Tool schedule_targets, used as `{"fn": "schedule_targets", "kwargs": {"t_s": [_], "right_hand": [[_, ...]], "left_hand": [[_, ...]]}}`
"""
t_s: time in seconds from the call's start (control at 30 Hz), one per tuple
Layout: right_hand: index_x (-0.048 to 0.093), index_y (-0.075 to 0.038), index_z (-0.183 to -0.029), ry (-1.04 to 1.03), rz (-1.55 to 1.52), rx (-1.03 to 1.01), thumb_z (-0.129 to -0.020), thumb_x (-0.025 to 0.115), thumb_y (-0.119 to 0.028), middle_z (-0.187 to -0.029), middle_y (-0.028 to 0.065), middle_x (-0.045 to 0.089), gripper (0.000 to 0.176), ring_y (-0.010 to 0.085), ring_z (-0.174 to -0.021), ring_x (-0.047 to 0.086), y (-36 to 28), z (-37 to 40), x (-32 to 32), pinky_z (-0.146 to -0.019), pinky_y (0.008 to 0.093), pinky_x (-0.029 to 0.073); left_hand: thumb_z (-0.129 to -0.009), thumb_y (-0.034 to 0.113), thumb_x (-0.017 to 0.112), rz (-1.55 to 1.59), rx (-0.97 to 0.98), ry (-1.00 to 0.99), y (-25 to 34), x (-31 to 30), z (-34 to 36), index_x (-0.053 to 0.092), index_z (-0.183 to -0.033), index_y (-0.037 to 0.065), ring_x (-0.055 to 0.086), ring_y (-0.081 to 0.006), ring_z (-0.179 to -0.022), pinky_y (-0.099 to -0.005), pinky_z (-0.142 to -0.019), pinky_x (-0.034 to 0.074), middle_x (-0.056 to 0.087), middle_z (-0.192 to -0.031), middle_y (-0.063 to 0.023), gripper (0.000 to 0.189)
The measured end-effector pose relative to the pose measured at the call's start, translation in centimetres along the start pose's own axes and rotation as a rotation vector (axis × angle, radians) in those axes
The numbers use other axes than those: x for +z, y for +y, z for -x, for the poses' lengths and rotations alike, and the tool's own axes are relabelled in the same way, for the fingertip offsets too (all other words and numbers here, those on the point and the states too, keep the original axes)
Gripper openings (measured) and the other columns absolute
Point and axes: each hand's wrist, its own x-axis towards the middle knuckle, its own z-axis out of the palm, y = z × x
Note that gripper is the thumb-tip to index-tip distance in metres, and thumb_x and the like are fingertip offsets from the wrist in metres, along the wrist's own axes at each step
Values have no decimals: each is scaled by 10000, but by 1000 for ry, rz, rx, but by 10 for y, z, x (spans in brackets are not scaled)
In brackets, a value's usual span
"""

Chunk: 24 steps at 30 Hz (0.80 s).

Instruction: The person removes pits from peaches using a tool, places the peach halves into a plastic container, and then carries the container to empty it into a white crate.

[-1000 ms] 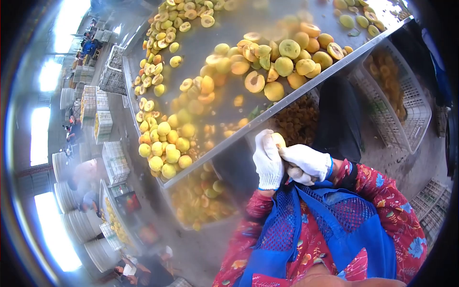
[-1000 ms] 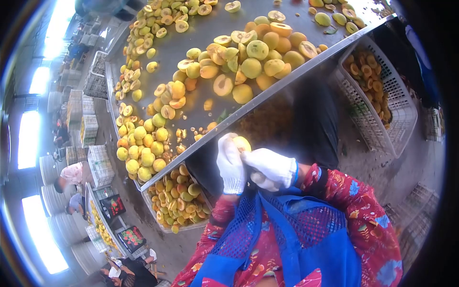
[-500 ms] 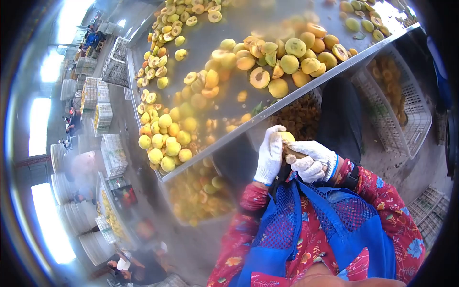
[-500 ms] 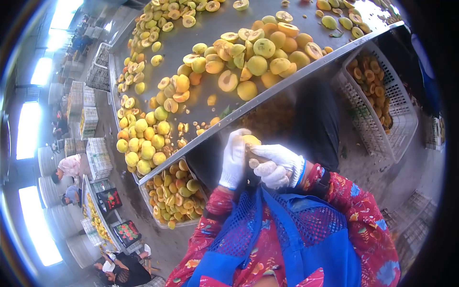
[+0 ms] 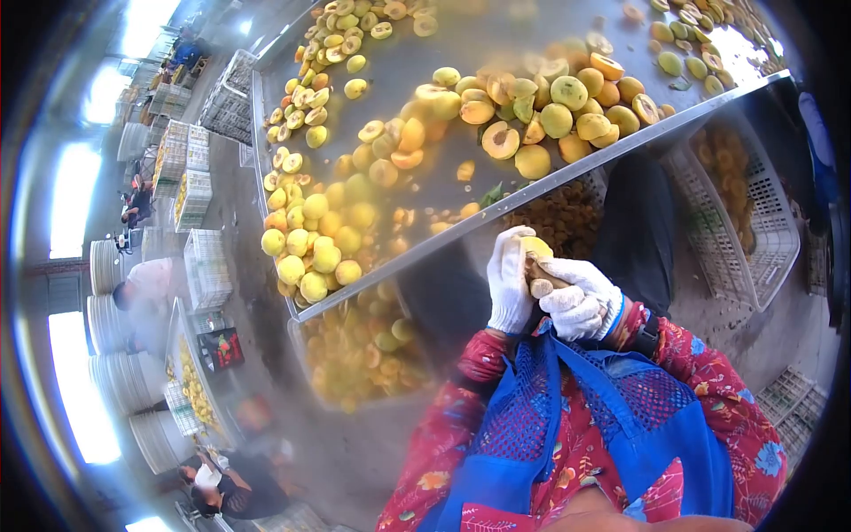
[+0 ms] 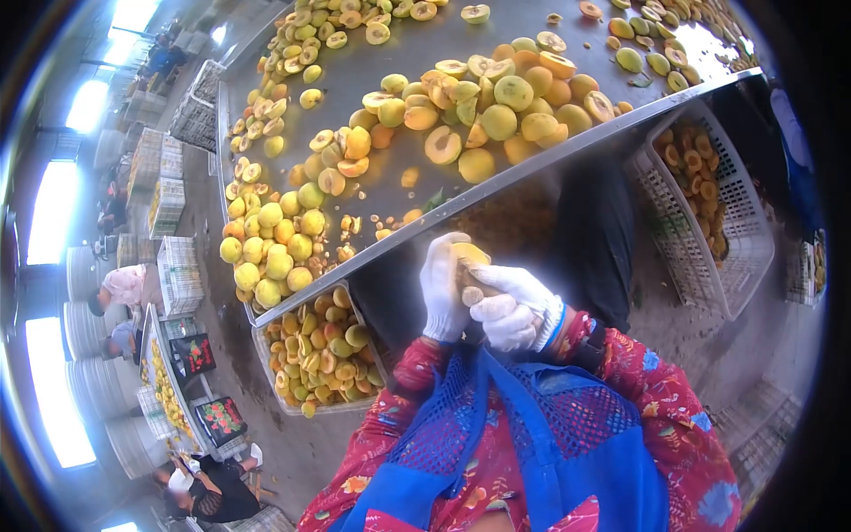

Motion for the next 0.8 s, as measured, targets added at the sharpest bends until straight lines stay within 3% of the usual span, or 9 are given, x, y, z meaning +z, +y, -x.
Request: {"fn": "schedule_targets", "kwargs": {"t_s": [0.13, 0.27, 0.33, 0.37, 0.5, 0.53, 0.67, 0.77, 0.8], "right_hand": [[599, -48, -1007, 196, 115, -7, -1089, 415, -425, -562, -73, 388, 427, 43, -327, 319, 0, 7, 3, -313, 252, 267], [588, -35, -1049, -68, -58, 45, -1094, 387, -433, -556, -63, 377, 448, 52, -341, 343, 0, 5, -4, -325, 252, 288], [593, -31, -1061, -40, -32, 11, -1092, 378, -439, -546, -61, 371, 462, 52, -335, 356, 7, 4, -1, -313, 250, 281], [603, -30, -1057, 1, -21, 5, -1088, 380, -447, -539, -62, 378, 474, 49, -324, 355, 7, 3, 1, -300, 245, 274], [623, -41, -1045, -1, -48, -14, -1077, 393, -469, -523, -68, 396, 487, 59, -313, 359, 11, 4, 7, -304, 261, 281], [619, -43, -1047, -27, -60, -21, -1074, 399, -472, -524, -68, 403, 484, 62, -316, 363, 13, 4, 6, -308, 264, 282], [601, -51, -1038, -118, -106, -19, -1070, 400, -473, -526, -54, 438, 469, 83, -329, 409, 12, 1, -1, -304, 267, 294], [550, -52, -1044, -203, 29, -77, -1086, 394, -453, -547, -36, 460, 432, 87, -320, 425, 9, -3, -11, -309, 262, 338], [541, -53, -1039, -239, 51, -96, -1085, 392, -460, -546, -34, 462, 436, 87, -316, 411, 7, -6, -6, -306, 261, 327]], "left_hand": [[-1093, 324, 444, -279, -33, -71, -4, -14, -1, 629, -1157, 41, 664, -183, -854, -333, -793, 531, 708, -943, -105, 344], [-1096, 348, 424, -279, 71, -38, -1, -8, -4, 622, -1168, 36, 691, -229, -807, -354, -767, 548, 712, -947, -154, 376], [-1098, 341, 412, -314, 183, 11, 8, -2, 1, 619, -1182, 39, 693, -229, -812, -348, -776, 549, 712, -942, -152, 376], [-1092, 337, 411, -306, 122, 11, 8, -4, 5, 620, -1166, 25, 655, -184, -942, -322, -849, 521, 680, -1008, -114, 382], [-1050, 278, 426, -133, 123, 59, -9, 4, 1, 622, -1158, 24, 678, -203, -879, -338, -798, 546, 685, -1019, -116, 338], [-1098, 342, 371, -99, 122, -22, -12, -1, 2, 617, -1183, 8, 629, -170, -993, -318, -905, 502, 661, -1109, -101, 423], [-1099, 391, 342, -79, 159, -2, -4, 6, 2, 614, -1175, 7, 640, -179, -922, -321, -866, 507, 669, -1033, -106, 476], [-1100, 397, 344, 276, -73, 100, 0, 14, 1, 608, -1184, 20, 652, -190, -908, -320, -818, 526, 674, -997, -125, 468], [-1097, 408, 352, 608, -277, 150, -9, 15, -2, 609, -1189, 27, 656, -194, -911, -324, -811, 534, 678, -1003, -130, 468]]}}
